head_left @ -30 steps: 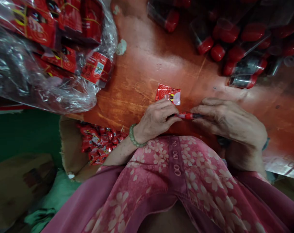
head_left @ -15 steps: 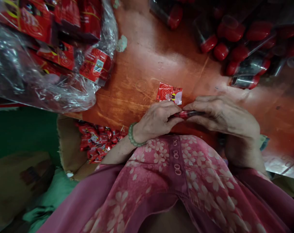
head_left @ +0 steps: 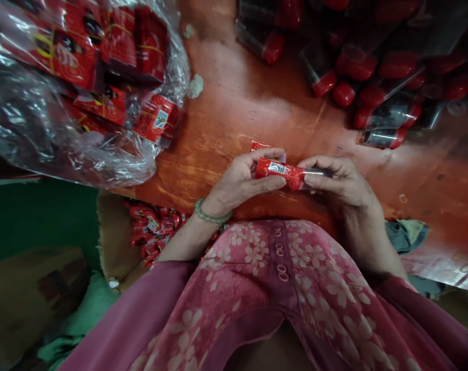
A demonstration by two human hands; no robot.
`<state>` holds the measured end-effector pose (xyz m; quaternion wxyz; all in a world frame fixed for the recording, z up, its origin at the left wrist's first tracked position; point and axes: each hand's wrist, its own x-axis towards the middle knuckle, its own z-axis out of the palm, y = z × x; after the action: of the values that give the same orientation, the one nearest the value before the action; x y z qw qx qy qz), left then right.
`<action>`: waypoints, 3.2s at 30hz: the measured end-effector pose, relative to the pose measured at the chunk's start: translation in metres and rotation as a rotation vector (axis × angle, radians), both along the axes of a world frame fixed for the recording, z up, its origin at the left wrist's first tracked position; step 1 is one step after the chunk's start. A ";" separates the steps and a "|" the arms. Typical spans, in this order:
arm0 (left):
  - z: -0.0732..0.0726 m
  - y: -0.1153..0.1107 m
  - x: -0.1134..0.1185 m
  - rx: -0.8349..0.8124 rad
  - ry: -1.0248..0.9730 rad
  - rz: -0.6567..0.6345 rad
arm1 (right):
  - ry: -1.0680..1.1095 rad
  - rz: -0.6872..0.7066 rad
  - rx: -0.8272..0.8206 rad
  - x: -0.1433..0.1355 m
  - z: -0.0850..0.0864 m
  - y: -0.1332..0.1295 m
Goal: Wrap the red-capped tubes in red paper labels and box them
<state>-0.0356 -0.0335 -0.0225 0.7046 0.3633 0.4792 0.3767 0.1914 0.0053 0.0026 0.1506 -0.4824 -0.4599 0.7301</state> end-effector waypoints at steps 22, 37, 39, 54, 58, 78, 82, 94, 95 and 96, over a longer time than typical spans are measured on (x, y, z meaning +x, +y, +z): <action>0.000 -0.006 0.032 -0.272 -0.082 0.219 | -0.171 -0.280 0.339 -0.016 -0.013 -0.018; 0.001 -0.002 0.033 -0.237 -0.018 0.290 | 0.093 -0.453 0.197 -0.021 -0.025 -0.016; -0.002 -0.005 0.033 -0.204 0.016 0.288 | 0.107 -0.479 0.182 -0.021 -0.027 -0.018; -0.003 -0.013 0.034 -0.108 0.035 0.293 | 0.279 -0.526 0.014 -0.025 -0.034 -0.017; -0.005 -0.010 0.033 -0.128 -0.026 0.259 | 0.294 -0.530 -0.024 -0.030 -0.032 -0.017; 0.002 0.007 0.034 -0.310 -0.101 0.275 | -0.266 -0.433 1.017 -0.047 -0.038 -0.029; 0.002 0.009 0.033 -0.286 -0.120 0.242 | -0.159 -0.492 0.644 -0.053 -0.043 -0.029; 0.001 0.003 0.040 -0.240 -0.066 0.341 | 0.086 -0.592 0.296 -0.055 -0.040 -0.017; 0.001 0.003 0.041 -0.230 -0.046 0.353 | 0.084 -0.597 0.299 -0.056 -0.039 -0.018; 0.000 0.004 0.043 -0.218 -0.022 0.367 | 0.082 -0.605 0.302 -0.058 -0.038 -0.018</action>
<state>0.0076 -0.0300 -0.0228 0.6647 0.1874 0.5674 0.4485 0.1338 -0.0127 -0.0358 0.4487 -0.5395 -0.3925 0.5947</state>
